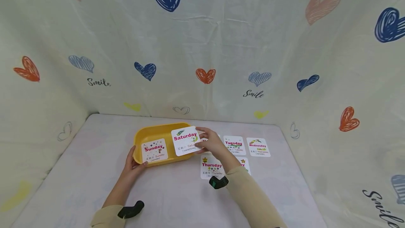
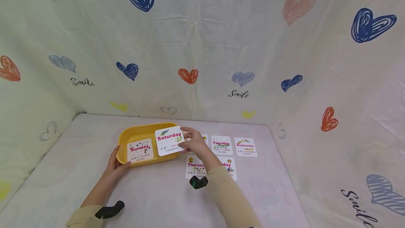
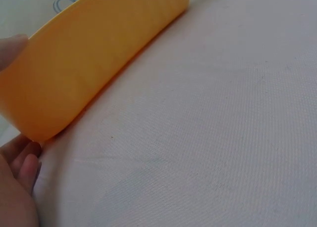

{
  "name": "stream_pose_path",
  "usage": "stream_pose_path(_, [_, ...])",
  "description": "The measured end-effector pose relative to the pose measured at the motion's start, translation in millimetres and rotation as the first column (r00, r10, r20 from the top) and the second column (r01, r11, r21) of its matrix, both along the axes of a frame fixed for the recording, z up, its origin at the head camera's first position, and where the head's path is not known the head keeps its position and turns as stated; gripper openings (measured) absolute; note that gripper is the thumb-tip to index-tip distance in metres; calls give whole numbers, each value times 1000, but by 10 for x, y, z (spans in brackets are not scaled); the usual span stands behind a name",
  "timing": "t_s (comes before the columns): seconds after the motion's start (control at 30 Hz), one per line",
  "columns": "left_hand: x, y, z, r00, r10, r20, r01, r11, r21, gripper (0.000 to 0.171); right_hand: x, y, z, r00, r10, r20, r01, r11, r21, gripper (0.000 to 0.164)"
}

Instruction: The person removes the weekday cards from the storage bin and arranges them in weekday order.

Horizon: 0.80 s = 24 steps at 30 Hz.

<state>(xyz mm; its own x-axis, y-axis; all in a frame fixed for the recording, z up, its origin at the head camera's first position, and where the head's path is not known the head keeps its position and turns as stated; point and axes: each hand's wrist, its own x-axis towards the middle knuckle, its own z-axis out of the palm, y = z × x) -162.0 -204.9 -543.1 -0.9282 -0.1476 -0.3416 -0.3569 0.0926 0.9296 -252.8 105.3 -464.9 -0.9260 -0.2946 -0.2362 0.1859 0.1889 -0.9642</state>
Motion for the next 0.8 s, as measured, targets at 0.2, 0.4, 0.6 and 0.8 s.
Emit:
stream_pose_path(0.2, [-1, -11, 12, 1000, -4, 10, 4, 1000, -4, 101, 81, 261, -53, 999, -29, -21, 30, 999, 38, 72])
stream_pose_path(0.4, [-11, -11, -2, 1000, 1, 17, -1, 1000, 13, 101, 238, 488, -143, 997, -69, -19, 70, 994, 86, 72])
stream_pose_path(0.6, [-13, -21, -11, 1000, -7, 17, 7, 1000, 12, 101, 405, 727, -234, 995, -103, -11, 103, 988, 113, 73])
stream_pose_path(0.8, [-18, -17, -28, 1000, 2, 29, -2, 1000, 1, 101, 579, 933, -316, 989, -144, 18, 140, 980, 138, 72])
